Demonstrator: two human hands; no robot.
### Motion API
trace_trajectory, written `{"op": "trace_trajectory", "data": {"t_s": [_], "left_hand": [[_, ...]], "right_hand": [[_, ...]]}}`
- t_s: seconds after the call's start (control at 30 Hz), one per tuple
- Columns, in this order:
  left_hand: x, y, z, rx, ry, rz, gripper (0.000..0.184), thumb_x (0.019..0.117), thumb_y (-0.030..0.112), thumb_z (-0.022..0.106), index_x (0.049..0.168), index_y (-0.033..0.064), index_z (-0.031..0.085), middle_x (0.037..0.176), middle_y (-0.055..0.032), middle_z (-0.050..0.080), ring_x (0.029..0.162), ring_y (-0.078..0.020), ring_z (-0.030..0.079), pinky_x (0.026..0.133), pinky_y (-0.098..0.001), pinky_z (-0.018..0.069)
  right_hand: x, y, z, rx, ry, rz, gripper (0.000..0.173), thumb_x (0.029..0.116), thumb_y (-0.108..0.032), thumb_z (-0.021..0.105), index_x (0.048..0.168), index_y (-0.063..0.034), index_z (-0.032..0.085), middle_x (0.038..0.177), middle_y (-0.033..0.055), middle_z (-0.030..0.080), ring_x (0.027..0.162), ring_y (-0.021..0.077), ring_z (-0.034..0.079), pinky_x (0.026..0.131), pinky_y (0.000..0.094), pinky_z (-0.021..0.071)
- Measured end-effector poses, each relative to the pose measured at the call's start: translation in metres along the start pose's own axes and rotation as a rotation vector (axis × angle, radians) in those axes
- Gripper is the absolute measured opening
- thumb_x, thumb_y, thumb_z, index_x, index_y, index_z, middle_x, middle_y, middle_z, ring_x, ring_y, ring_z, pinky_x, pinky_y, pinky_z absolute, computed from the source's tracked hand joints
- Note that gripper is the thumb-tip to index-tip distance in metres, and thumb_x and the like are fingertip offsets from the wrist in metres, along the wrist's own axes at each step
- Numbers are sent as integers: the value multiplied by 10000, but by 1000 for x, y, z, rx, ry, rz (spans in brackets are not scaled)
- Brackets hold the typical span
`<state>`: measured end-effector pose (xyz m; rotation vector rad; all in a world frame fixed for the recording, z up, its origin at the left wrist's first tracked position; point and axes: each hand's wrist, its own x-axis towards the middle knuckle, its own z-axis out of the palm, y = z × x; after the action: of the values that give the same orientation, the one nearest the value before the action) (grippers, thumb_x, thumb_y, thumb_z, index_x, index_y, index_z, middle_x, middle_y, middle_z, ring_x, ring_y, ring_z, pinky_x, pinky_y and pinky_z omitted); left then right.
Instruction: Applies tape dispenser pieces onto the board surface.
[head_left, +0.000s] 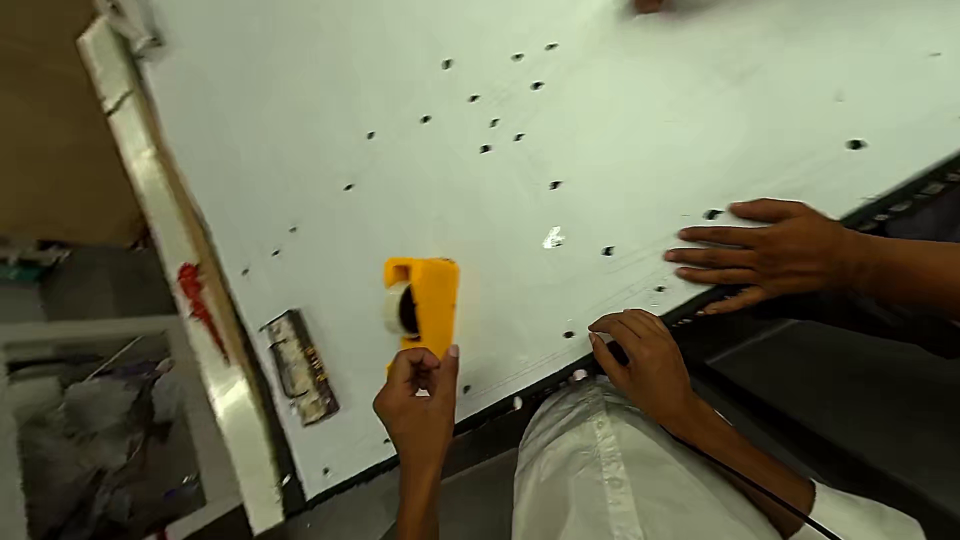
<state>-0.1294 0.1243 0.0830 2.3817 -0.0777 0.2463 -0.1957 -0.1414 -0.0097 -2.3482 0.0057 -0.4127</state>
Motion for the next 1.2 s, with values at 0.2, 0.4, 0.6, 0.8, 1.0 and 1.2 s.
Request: {"op": "trace_trajectory", "data": {"t_s": [0.2, 0.4, 0.6, 0.8, 1.0, 1.2], "left_hand": [[1, -78, -70, 26, -43, -308, 347, 997, 309, 651, 1219, 42, 646, 1256, -139, 610, 1114, -259, 618, 862, -453, 554], [4, -105, -61, -266, -335, -412, 403, 1026, 402, 603, 1321, 129, 633, 1510, -90, 476, 1251, -287, 565, 917, -521, 531], [12, -92, -75, -340, -274, -374, 177, 1003, 238, 665, 1037, 66, 691, 1364, -79, 545, 1080, -194, 611, 757, -359, 561], [-10, -101, -84, -315, -290, -500, 177, 1022, 226, 632, 1006, 76, 724, 829, -28, 693, 694, -119, 602, 621, -259, 482], [-14, -120, -55, -886, -277, -900, 177, 1047, 174, 569, 968, 74, 691, 740, 3, 601, 605, -57, 559, 562, -173, 488], [-47, -114, -14, -832, -384, -1026, 169, 1047, 87, 535, 1004, -1, 673, 741, -35, 622, 577, -87, 562, 535, -211, 491]], "right_hand": [[35, -99, 79, 230, -223, -207, 234, 958, -297, 643, 1028, -95, 738, 891, 41, 711, 825, 213, 686, 759, 430, 555], [47, -159, 134, 124, -345, -183, 410, 920, -403, 733, 1146, -62, 703, 924, 96, 695, 846, 280, 676, 760, 488, 527], [46, -159, 152, -34, -234, -249, 282, 908, -356, 721, 1015, -97, 752, 905, 74, 726, 815, 273, 693, 762, 494, 519], [42, -162, 152, -53, -206, -192, 282, 890, -368, 737, 1015, -116, 762, 878, 53, 729, 796, 255, 689, 776, 499, 506], [44, -156, 151, 19, -256, -186, 275, 911, -337, 734, 1051, -103, 760, 887, 61, 732, 826, 249, 701, 813, 497, 515], [40, -113, 102, 34, -287, -96, 222, 947, -232, 713, 1120, -98, 749, 992, 76, 729, 920, 255, 700, 856, 490, 539]]}}
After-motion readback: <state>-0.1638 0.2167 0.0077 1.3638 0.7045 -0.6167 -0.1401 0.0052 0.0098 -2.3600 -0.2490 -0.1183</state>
